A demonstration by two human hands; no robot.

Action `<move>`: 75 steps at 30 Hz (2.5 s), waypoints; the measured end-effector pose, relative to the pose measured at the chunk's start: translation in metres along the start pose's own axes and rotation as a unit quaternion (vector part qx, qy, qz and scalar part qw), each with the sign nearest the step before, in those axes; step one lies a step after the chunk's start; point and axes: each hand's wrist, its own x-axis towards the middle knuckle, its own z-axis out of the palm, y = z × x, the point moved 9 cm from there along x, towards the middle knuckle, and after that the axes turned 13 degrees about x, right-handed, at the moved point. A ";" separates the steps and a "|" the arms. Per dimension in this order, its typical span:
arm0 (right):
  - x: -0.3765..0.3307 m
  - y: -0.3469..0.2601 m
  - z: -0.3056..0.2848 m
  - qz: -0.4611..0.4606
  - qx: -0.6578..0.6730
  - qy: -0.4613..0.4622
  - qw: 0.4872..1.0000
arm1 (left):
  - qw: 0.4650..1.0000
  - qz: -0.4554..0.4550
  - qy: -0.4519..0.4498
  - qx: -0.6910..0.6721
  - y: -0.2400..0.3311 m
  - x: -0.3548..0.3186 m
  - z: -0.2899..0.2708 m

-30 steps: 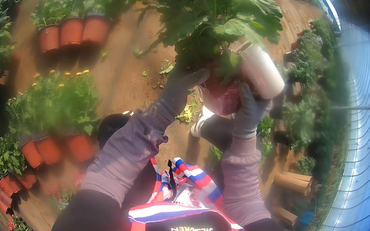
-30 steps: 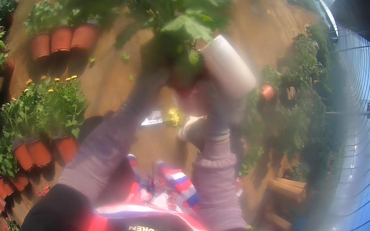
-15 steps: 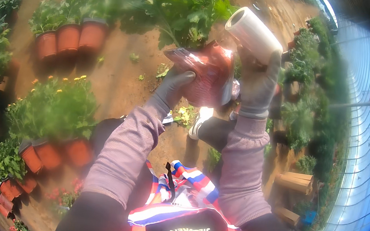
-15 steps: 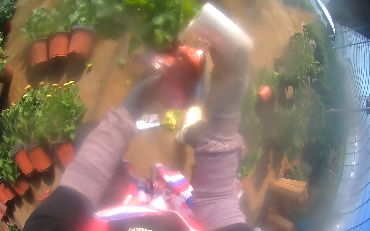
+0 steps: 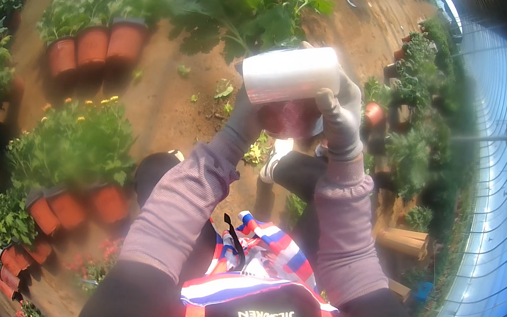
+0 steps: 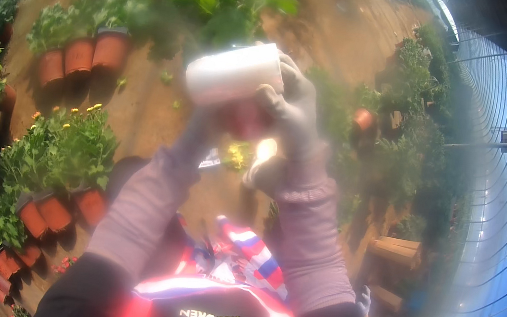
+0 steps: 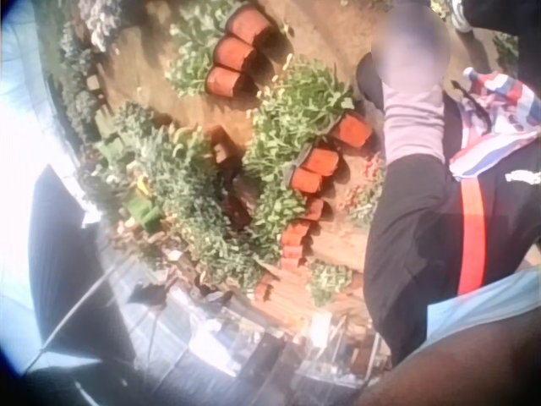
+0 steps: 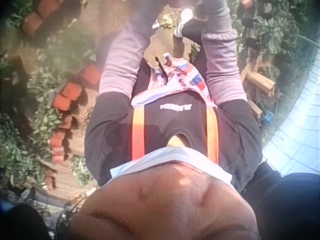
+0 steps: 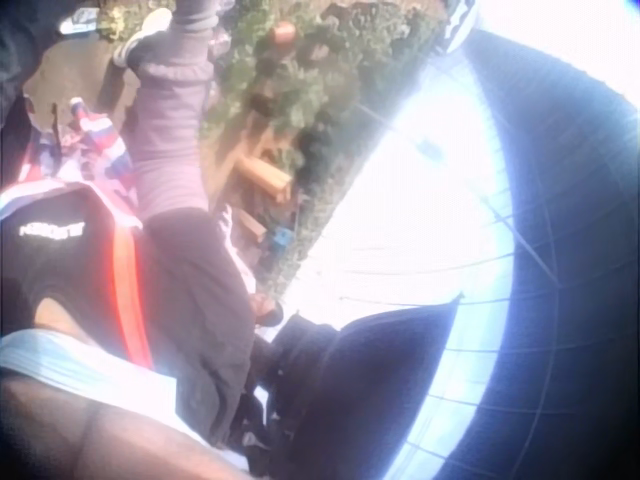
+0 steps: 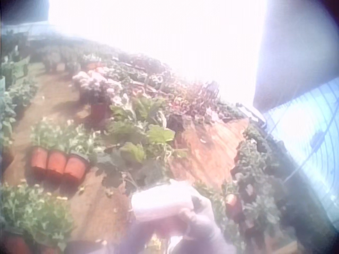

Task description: The person repeatedly picks up potted plants, wraps the pots with clear plastic film using a roll, and places the wrapped pots on the ground. The process is repeated for several plants in a greenhouse setting.

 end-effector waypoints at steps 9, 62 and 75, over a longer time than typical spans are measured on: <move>-0.067 -0.015 0.042 -0.021 -0.327 -0.030 0.944 | 0.993 -0.005 -0.023 -0.119 0.027 0.018 0.012; 0.017 -0.040 -0.007 -0.134 0.052 0.157 0.977 | 0.994 0.084 -0.012 0.068 0.044 -0.016 0.022; -0.003 -0.026 -0.019 -0.106 0.120 0.118 0.980 | 0.998 -0.012 -0.011 -0.055 0.010 -0.009 -0.001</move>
